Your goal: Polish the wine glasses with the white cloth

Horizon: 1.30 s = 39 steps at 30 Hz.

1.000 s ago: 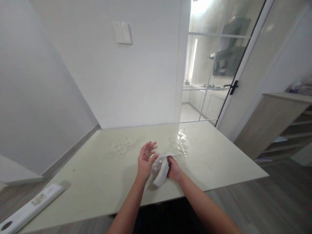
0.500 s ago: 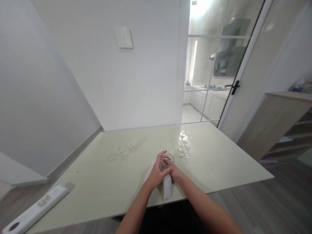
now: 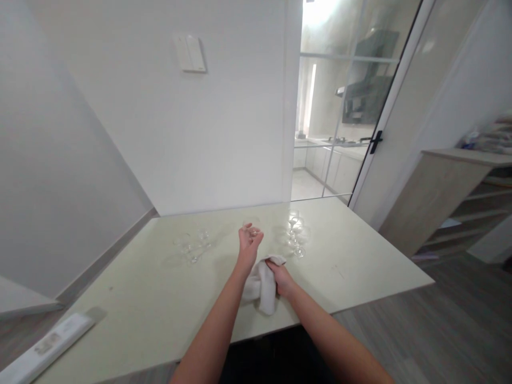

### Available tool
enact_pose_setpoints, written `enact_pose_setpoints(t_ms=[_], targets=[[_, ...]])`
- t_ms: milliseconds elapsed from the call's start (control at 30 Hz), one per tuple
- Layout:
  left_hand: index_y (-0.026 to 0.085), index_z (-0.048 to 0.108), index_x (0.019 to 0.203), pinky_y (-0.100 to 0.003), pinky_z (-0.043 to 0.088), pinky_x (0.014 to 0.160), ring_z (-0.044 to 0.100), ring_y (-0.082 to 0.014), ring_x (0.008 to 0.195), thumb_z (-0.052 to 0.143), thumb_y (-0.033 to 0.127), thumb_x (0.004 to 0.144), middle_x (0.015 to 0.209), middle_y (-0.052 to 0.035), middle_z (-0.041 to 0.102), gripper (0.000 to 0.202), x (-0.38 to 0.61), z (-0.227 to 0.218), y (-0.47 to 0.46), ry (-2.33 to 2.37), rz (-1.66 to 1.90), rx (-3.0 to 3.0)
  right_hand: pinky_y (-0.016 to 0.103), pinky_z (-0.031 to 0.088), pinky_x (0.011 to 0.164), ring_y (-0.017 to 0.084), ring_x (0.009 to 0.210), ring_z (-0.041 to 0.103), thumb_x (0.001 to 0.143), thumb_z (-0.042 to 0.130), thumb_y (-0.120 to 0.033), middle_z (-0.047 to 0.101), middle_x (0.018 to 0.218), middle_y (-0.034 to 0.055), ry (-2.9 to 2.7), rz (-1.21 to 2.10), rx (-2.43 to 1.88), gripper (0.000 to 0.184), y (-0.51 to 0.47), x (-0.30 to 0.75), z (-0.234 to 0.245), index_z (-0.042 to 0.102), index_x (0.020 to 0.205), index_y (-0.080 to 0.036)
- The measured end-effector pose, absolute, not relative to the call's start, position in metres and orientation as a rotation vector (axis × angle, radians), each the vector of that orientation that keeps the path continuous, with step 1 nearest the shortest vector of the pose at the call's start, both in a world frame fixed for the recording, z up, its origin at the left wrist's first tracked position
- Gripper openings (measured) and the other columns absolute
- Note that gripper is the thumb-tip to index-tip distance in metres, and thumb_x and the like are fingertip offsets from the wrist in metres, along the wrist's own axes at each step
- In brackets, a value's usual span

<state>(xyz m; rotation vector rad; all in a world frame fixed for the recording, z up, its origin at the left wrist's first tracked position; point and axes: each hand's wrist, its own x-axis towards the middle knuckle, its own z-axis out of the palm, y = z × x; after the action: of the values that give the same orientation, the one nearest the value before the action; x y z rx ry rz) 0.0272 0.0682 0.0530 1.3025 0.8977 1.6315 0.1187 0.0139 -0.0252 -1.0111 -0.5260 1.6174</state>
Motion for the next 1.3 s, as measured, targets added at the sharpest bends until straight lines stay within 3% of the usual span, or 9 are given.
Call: enact_pose_setpoints(t_ms=[133,300,433,733,1067,1300], targets=[[0.021,0.047,0.115,-0.028,0.044,0.083,0.057,-0.0131,0.090,0.072,0.034,0.073,0.098,-0.0032,0.057,0.051,0.046,0.056,0.115,1.014,1.439,1.372,0.038,0.049,0.085,0.024,0.088,0.066,0.063,0.070,-0.031,0.071,0.082,0.0009,-0.680,1.590,-0.981,0.026,0.012,0.119,-0.031,0.064,0.087,-0.021],[0.020,0.051,0.119,-0.025,0.044,0.071,0.054,-0.0114,0.075,0.077,0.031,0.069,0.091,-0.0022,0.056,0.057,0.079,0.040,0.142,1.138,1.203,1.446,0.039,0.048,0.087,0.026,0.091,0.066,0.064,0.068,-0.031,0.072,0.086,0.0012,-0.750,1.553,-0.959,0.025,0.008,0.119,-0.028,0.064,0.087,-0.022],[0.019,0.047,0.124,-0.023,0.044,0.065,0.054,-0.0111,0.073,0.076,0.028,0.070,0.091,-0.0031,0.056,0.062,0.098,0.029,0.153,1.139,1.168,1.424,0.040,0.049,0.087,0.026,0.088,0.067,0.067,0.065,-0.032,0.072,0.086,0.0025,-0.736,1.582,-0.942,0.021,0.008,0.119,-0.025,0.063,0.084,-0.021],[0.017,0.041,0.127,-0.025,0.046,0.070,0.059,-0.0137,0.080,0.076,0.030,0.070,0.104,-0.0094,0.061,0.068,0.107,0.015,0.165,1.148,1.143,1.390,0.042,0.049,0.087,0.027,0.092,0.067,0.068,0.064,-0.031,0.073,0.084,0.0041,-0.629,1.641,-0.875,0.022,0.013,0.118,-0.024,0.062,0.087,-0.021],[0.017,0.043,0.118,-0.024,0.047,0.072,0.061,-0.0119,0.082,0.064,0.011,0.072,0.109,-0.0101,0.063,0.051,0.108,0.002,0.173,1.162,1.131,1.369,0.040,0.049,0.086,0.027,0.095,0.067,0.070,0.065,-0.031,0.073,0.085,0.0037,-0.633,1.632,-0.868,0.019,0.012,0.117,-0.021,0.062,0.086,-0.021],[0.016,0.049,0.107,-0.025,0.048,0.070,0.061,-0.0130,0.078,0.061,0.016,0.077,0.102,-0.0102,0.066,0.033,0.110,-0.004,0.178,1.171,1.117,1.368,0.040,0.050,0.084,0.026,0.092,0.067,0.070,0.064,-0.028,0.072,0.083,0.0026,-0.614,1.649,-0.872,0.017,0.014,0.116,-0.024,0.061,0.086,-0.022]])
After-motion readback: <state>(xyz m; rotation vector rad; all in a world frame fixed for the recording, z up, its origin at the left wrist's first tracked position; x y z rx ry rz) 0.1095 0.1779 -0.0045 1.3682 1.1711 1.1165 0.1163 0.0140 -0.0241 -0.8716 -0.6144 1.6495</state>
